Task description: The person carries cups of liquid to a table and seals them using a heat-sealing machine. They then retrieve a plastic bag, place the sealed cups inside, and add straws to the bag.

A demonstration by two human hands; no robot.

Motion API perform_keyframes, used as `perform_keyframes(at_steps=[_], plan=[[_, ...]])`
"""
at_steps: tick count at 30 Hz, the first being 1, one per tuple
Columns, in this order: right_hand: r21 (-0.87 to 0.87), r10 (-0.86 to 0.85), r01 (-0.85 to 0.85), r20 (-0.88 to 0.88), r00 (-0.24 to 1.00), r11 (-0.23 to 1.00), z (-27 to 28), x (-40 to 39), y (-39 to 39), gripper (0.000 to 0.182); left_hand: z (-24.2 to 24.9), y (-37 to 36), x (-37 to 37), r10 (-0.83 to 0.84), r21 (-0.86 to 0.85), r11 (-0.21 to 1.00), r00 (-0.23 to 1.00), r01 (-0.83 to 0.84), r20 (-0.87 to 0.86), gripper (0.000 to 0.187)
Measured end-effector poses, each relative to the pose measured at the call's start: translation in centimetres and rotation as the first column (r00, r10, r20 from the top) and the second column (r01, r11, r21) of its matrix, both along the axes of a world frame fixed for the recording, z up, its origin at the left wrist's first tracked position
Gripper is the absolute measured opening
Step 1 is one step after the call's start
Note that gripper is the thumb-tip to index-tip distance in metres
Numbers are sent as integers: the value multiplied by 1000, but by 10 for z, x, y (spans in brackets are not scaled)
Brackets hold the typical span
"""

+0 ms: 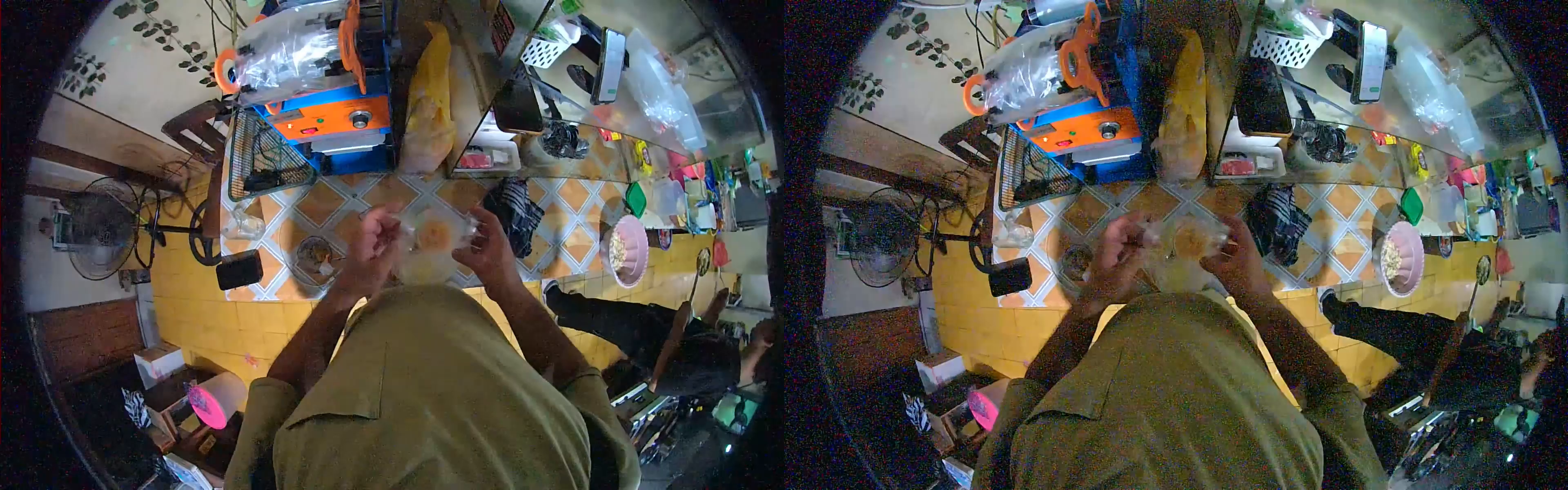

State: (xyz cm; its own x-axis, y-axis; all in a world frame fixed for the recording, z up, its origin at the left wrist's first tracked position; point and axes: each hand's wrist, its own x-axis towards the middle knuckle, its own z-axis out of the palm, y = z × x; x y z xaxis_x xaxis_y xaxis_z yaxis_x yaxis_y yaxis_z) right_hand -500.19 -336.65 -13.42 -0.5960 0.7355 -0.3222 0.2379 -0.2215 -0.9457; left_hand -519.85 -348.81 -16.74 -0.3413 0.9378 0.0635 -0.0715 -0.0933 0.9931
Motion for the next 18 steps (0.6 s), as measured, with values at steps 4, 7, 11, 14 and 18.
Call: perform_keyframes(at_steps=[4,7,11,14,18], plan=[[542,-137,-24,256,957,840,-53,24,0,73,4,-7,-11,-15,-14,1000,997,14,-71,45],[732,-283,-129,412,866,669,-43,31,1,74,9,-9,-7,11,-18,1000,999,-12,-48,43],[465,-100,-134,446,890,875,-67,38,13,59,0,-13,-5,14,3,1000,997,-14,-76,41],[397,-58,-76,315,947,915,-32,17,9,50,3,-11,-6,-23,-40,999,994,18,-111,39],[212,-44,69,-120,992,975,-33,-4,7,42,6,-3,-9,-115,-26,993,986,113,-117,36]])
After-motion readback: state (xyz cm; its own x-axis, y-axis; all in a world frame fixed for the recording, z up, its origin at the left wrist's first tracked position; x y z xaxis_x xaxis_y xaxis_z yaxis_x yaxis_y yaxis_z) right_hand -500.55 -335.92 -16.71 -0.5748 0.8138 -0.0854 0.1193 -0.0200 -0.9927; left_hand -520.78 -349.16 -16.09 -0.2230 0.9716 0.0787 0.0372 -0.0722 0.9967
